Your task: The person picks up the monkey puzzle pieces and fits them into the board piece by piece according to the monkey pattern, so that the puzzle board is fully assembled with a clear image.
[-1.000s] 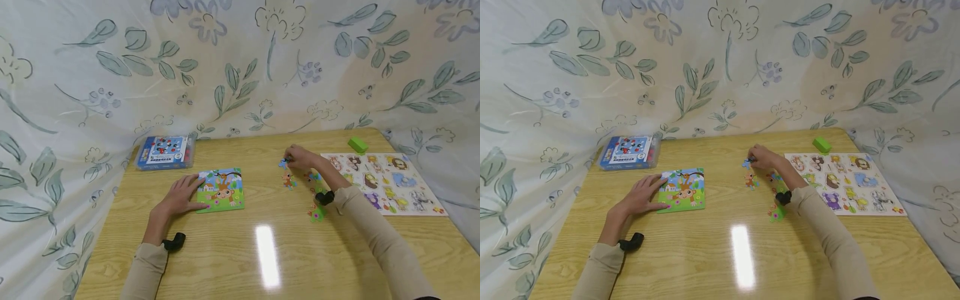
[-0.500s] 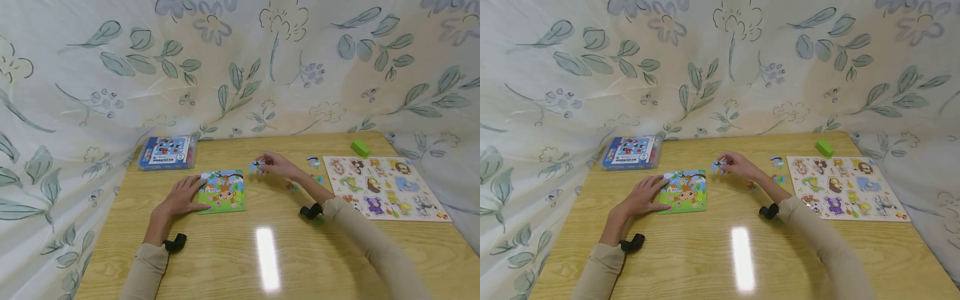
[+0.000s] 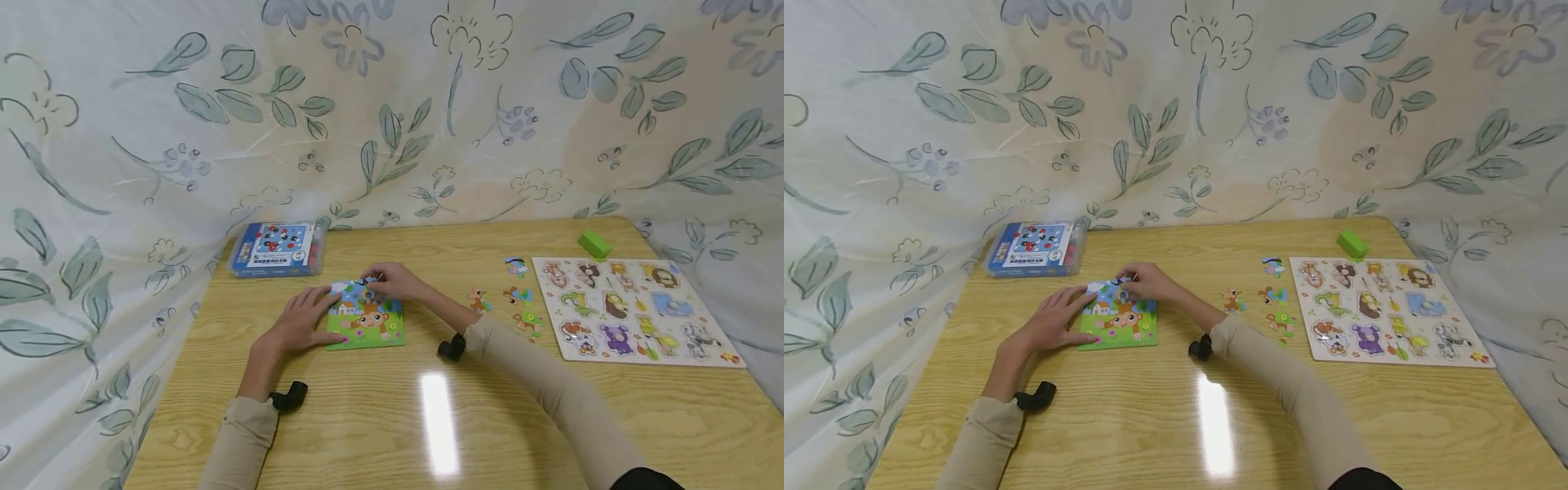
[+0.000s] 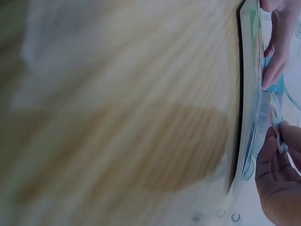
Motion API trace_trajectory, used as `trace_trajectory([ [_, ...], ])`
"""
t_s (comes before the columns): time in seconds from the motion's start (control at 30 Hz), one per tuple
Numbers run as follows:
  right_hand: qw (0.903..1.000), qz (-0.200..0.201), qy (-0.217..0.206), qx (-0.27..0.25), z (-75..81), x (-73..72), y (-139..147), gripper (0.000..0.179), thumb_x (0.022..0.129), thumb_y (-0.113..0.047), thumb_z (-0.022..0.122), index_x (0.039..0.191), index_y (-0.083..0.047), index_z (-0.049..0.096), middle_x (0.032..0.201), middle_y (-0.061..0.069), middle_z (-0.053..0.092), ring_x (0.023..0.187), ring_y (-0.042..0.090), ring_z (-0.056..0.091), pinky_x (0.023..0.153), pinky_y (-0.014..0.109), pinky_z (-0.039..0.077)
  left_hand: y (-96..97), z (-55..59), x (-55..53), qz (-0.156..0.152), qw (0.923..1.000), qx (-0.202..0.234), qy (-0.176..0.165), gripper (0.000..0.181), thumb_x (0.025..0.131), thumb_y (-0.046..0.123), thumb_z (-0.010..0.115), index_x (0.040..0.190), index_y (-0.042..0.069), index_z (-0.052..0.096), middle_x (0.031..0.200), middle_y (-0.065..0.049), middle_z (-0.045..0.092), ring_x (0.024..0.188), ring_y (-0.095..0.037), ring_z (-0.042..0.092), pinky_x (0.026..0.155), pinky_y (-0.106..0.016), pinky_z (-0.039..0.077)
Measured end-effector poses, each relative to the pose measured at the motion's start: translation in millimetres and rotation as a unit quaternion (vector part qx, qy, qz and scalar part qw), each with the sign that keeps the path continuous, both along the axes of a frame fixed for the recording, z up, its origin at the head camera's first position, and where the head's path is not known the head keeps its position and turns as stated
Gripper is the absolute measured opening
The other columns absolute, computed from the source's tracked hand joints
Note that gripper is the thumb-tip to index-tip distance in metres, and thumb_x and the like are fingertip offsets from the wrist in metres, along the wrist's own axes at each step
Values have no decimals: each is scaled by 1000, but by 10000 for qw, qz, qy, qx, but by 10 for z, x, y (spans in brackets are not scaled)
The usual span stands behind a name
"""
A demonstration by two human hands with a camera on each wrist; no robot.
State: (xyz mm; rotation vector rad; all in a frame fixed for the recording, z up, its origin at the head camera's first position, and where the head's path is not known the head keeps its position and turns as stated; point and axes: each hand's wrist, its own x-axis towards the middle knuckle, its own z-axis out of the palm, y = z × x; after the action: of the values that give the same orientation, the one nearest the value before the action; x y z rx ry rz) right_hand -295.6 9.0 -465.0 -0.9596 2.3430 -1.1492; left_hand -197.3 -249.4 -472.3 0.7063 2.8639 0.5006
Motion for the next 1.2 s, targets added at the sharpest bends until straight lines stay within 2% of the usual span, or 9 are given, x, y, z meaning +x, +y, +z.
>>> trace_trajectory([
  [0.23,9992,-91,233,309,35,25,-122,24,97,-14,59,118,-4,64,109,13,68,93,21,68,80,26,53,2,16,10,1,10000,11,18,91,81,59,69,153,18,32,157,-14,28,144,-38,25,112,-61,24],
  [0.4,9989,-182,299,319,49,54,-153,14,94,-12,63,106,-3,63,99,12,69,83,19,67,73,24,53,1,33,15,-7,10000,23,30,91,81,60,69,153,18,33,157,-14,28,144,-38,26,112,-61,24],
  [0.5,9967,-306,457,595,54,68,-169,12,93,-14,64,101,-5,61,94,9,68,75,14,62,68,21,50,3,38,15,-1,10000,25,38,91,80,60,69,153,19,33,157,-14,28,144,-38,26,112,-61,25],
  [0.7,9894,-483,672,1189,92,82,-196,14,93,-19,66,98,-7,61,89,5,63,73,12,53,66,22,43,0,27,11,13,10000,29,38,90,80,60,69,153,19,33,157,-13,28,144,-37,26,112,-61,25],
  [0.9,9822,-374,821,1647,96,76,-205,16,94,-21,65,99,-6,62,92,6,60,77,15,50,67,24,41,1,15,10,-35,9999,16,117,90,80,60,69,152,19,34,157,-13,29,143,-37,27,111,-61,26],
  [1.0,9779,-245,996,1823,96,74,-208,19,94,-22,64,105,-6,64,98,8,59,83,16,51,71,26,44,-1,2,7,-35,9999,66,143,91,80,60,70,152,19,34,156,-14,30,143,-37,27,111,-61,26],
  [1.2,9744,48,1375,1778,82,70,-230,24,95,-20,63,117,-10,63,105,10,60,86,18,55,75,30,50,-12,-21,1,-35,9998,127,131,91,80,61,68,152,18,34,156,-14,29,142,-38,27,111,-61,25],
])
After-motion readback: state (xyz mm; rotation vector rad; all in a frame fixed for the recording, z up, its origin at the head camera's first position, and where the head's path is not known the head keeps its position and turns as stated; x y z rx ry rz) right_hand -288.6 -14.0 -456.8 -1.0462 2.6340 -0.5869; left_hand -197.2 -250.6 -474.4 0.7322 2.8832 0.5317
